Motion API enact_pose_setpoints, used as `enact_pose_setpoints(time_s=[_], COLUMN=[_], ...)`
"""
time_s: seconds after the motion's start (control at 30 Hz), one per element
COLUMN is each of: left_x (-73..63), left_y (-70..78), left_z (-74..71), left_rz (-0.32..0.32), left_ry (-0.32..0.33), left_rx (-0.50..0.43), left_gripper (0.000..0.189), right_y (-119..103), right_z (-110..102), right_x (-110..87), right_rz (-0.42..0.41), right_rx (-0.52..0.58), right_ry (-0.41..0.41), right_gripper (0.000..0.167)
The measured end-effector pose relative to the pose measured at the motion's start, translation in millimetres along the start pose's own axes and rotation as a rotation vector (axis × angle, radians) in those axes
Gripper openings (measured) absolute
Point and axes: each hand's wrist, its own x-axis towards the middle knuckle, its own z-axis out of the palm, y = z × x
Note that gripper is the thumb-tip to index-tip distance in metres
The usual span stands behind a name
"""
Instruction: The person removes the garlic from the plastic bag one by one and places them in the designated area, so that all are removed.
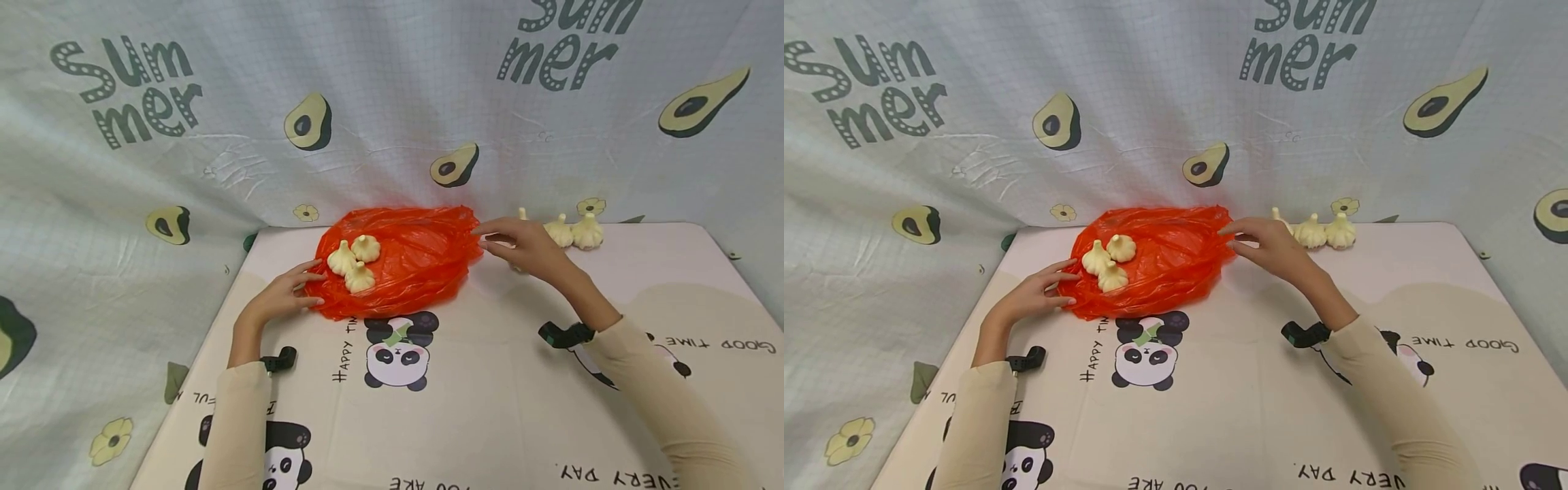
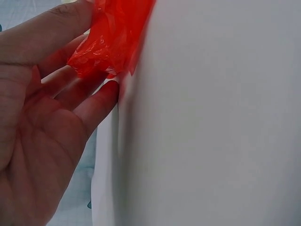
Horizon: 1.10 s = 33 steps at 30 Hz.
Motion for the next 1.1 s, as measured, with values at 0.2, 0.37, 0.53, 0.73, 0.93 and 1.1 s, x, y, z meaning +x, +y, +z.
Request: enact_pose_setpoints(time_s=[0.2, 0.37, 0.53, 0.73, 0.93, 1.1], left_x=[0.8, -0.1, 0.3, 1.4, 0.6, 1.4], left_y=[0.1, -0.7, -1.2, -1.0, 0.7, 0.4], left_z=[0.3, 1.2, 1.2, 0.9, -0.1, 0.5], left_rz=[-0.008, -0.012, -0.005, -0.012, 0.006, 0.017], left_ry=[-0.005, -0.004, -0.002, -0.007, -0.002, -0.002], left_rx=[0.006, 0.009, 0.005, -0.004, 0.017, 0.025], left_gripper=[0.055, 0.055, 0.054, 0.055, 0.054, 0.054], right_y=[-2, -6, -11, -10, -11, -13], right_z=[14, 26, 37, 51, 61, 68], right_x=[10.9, 21.7, 32.8, 48.5, 68.2, 87.1], right_rz=[-0.049, -0.088, -0.077, -0.06, -0.019, 0.008], right_rx=[0.06, 0.052, 0.046, 0.089, 0.084, 0.097], right_ry=[-0.032, -0.04, -0.051, -0.095, -0.124, -0.159], right_gripper=[0.029, 0.029, 0.028, 0.027, 0.025, 0.026])
